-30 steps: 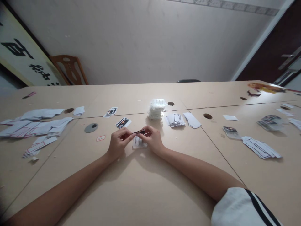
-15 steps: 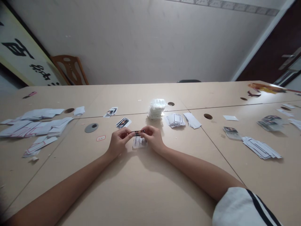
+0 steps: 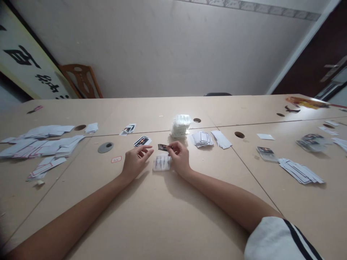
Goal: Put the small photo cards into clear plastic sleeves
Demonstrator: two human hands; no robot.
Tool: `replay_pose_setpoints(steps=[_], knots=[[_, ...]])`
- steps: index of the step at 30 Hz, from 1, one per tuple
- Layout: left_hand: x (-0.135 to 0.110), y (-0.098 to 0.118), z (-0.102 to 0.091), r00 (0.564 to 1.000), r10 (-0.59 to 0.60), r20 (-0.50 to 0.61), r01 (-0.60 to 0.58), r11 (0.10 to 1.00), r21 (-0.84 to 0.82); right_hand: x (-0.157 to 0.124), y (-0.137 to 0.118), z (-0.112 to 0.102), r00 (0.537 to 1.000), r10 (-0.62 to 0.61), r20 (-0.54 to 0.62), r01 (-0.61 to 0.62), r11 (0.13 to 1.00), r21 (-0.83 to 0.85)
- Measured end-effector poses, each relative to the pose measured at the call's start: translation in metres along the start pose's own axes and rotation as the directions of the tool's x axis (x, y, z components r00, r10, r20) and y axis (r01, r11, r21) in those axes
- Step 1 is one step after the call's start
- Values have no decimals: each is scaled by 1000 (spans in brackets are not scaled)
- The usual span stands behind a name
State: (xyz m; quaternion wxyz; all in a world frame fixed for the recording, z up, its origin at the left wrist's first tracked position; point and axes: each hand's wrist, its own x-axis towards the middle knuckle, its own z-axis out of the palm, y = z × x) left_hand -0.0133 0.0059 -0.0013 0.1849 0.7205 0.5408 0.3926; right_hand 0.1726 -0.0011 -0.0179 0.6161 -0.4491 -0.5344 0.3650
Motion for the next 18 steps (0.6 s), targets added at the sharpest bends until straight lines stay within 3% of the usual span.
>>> replay_pose_setpoints(steps=[3,5,13,16,18], knots=[[-2,2,0,971,121,205,-149,981,123,3,6,-1,997,51,-60,-46,996,73],[-4,4,0,947,139,291,-209,951,228,5,9,-2,994,75,-84,-66,992,103],[-7,10,-4,914,136,382,-281,892,355,7,11,-2,982,137,-134,-118,983,140],[-5,7,-2,926,131,353,-240,928,285,7,10,-3,977,156,-145,-133,978,161],[-4,4,1,944,119,309,-171,974,150,7,10,-2,977,154,-147,-129,978,165]])
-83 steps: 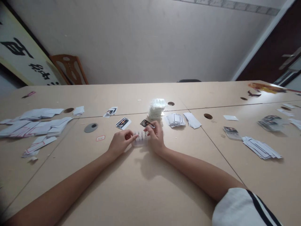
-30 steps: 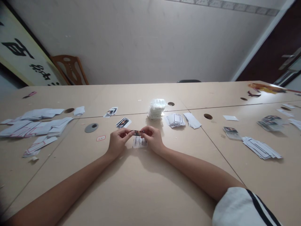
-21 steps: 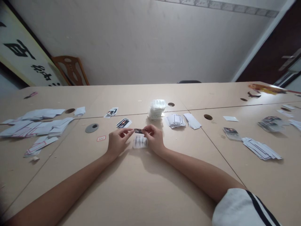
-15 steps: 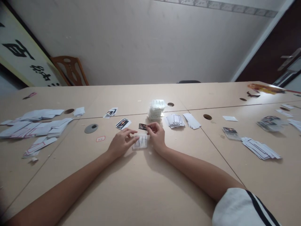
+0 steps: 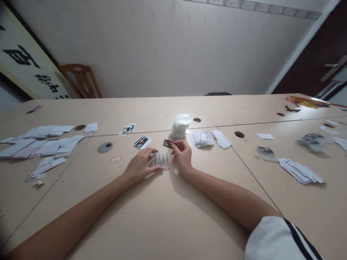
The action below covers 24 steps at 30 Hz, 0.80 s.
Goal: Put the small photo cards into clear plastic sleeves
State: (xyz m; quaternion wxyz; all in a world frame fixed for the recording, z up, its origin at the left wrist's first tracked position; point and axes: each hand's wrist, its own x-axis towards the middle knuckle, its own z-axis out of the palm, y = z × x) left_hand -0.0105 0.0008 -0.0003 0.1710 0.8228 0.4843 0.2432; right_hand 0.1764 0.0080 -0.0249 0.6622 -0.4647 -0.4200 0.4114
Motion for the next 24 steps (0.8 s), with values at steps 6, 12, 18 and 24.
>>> replay_pose_setpoints(steps=[6,12,18,24], knots=[[5,-4,6,972,-234,35,203,752,-627,0,1,0,1000,-25,7,25,1000,-1],[6,2,6,929,-331,163,301,427,-853,-4,0,1,995,-86,57,86,996,-2],[3,7,7,934,-298,198,297,338,-893,-15,-13,4,954,-159,252,202,968,-152],[1,2,9,948,-211,238,301,351,-887,-18,-17,3,954,-166,250,235,931,-279]])
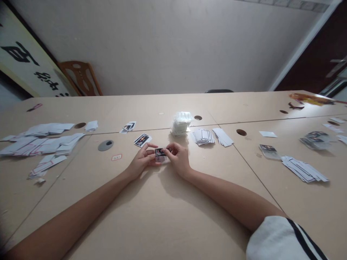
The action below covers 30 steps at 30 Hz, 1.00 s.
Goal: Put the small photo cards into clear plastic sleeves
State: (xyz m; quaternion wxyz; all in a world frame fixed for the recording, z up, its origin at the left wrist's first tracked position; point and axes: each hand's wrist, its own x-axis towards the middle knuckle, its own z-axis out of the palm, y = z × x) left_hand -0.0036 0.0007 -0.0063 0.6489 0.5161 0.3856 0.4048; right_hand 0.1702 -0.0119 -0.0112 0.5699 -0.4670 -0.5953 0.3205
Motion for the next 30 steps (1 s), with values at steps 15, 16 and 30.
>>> replay_pose_setpoints(steps=[15,16,30], knots=[[1,1,-3,999,3,54,-3,1000,4,-3,-4,-2,999,-41,-14,40,998,-58],[1,1,-3,999,0,51,0,1000,1,-3,-4,-2,999,-47,-16,46,997,-59],[0,2,-1,999,2,38,-3,1000,17,-4,-3,0,998,-53,-24,51,997,-63]])
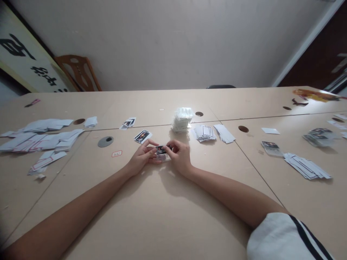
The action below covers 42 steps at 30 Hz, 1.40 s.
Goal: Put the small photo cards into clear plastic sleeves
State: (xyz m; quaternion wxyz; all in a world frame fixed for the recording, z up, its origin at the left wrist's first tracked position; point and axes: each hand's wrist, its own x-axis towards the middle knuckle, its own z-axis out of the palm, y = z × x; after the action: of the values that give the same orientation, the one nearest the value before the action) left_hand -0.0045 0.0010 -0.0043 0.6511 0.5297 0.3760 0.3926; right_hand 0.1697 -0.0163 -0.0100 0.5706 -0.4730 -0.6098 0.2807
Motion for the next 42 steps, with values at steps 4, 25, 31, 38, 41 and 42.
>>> replay_pose_setpoints(steps=[4,25,31,38,41,42], knots=[[1,-1,0,1000,-3,-3,3,1000,-3,0,0,0,1000,2,2,-2,1000,-1],[2,-4,-2,1000,-13,0,13,1000,19,0,1,0,1000,8,-1,-8,1000,15],[2,-3,-1,1000,-16,-2,16,1000,20,0,-1,-1,1000,16,3,-16,1000,9],[2,-1,2,999,-22,-24,22,1000,22,0,-1,0,1000,8,8,-8,1000,4],[3,-2,0,1000,-24,-11,24,1000,-9,0,-1,0,1000,21,17,-21,1000,15],[4,-3,-1,1000,-25,-7,25,1000,-18,0,0,0,1000,25,18,-26,1000,18]])
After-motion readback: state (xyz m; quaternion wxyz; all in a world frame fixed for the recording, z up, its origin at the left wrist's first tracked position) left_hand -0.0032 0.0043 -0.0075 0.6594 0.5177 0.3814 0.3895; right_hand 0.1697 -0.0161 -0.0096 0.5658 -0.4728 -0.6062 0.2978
